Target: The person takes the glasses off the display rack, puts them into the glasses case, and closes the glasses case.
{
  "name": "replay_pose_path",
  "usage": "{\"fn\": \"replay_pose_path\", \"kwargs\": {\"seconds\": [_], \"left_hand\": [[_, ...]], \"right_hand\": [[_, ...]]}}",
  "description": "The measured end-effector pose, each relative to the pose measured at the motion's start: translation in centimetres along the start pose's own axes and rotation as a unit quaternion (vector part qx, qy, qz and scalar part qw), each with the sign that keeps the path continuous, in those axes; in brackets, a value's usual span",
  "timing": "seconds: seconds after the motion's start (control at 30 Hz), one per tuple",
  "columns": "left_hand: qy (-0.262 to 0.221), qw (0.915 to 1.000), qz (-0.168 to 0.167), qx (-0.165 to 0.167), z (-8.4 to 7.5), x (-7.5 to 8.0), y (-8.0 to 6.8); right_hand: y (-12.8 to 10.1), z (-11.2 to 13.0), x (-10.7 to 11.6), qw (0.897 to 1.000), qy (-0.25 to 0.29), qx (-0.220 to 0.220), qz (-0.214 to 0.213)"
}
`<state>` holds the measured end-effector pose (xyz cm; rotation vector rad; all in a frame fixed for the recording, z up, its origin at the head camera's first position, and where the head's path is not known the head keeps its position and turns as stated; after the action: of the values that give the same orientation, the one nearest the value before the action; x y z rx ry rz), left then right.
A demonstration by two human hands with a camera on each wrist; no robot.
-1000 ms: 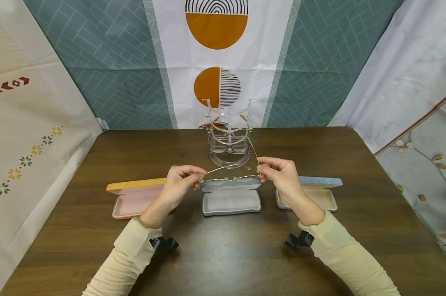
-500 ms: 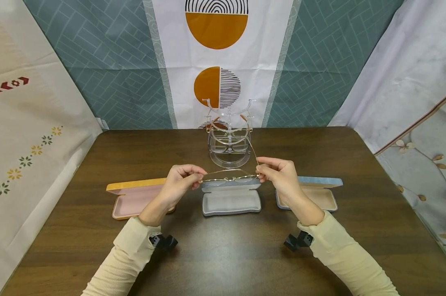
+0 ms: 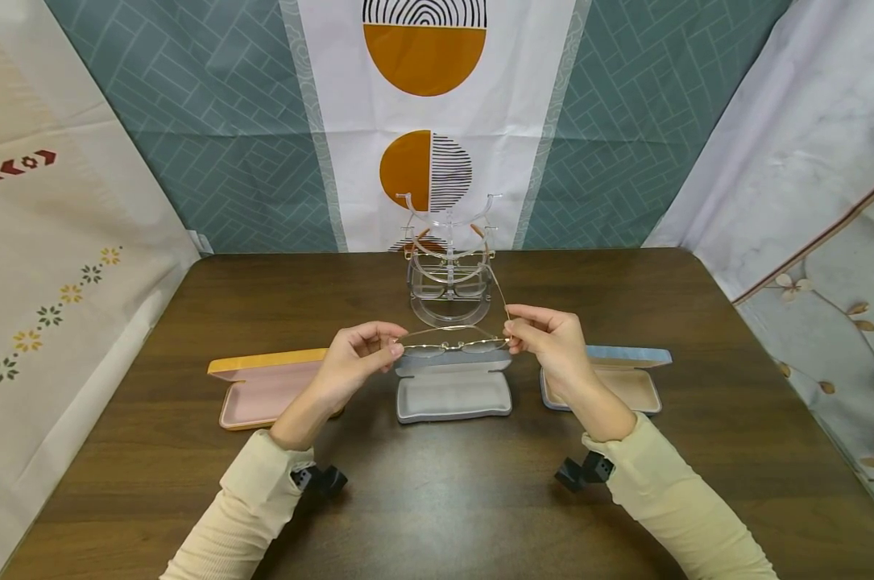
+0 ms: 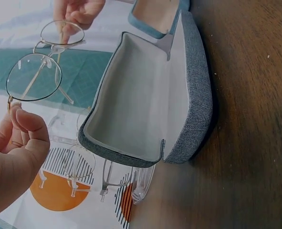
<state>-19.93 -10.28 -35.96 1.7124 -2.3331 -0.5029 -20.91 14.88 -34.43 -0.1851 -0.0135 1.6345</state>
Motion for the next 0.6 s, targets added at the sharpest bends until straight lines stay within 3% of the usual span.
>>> {"fn": "replay_pose_path", "kwargs": {"seconds": [0.3,0.6], "left_hand": [[0.053,0.9978,0.001,-0.040,0.02,0.03,0.00],[0.075,0.9963,-0.004,-0.042,0.04,0.00,-0.06]], "right_hand": [[-0.01,0.22,-0.08,1.000,0.015,0.005,0.000],[-0.06,0.20,-0.16,1.000,0.021,0.006,0.002]]}}
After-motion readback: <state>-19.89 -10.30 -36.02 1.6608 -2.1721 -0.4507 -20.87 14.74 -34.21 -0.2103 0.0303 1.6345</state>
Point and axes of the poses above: each hand's wrist, its own y-axis towards the middle knuckle, its own x-axis out of the back of the hand, z = x × y, the point moved 5 cm from there along y, towards the middle knuckle, and after that the axes turned 12 degrees about -x, right-handed, at the moved point
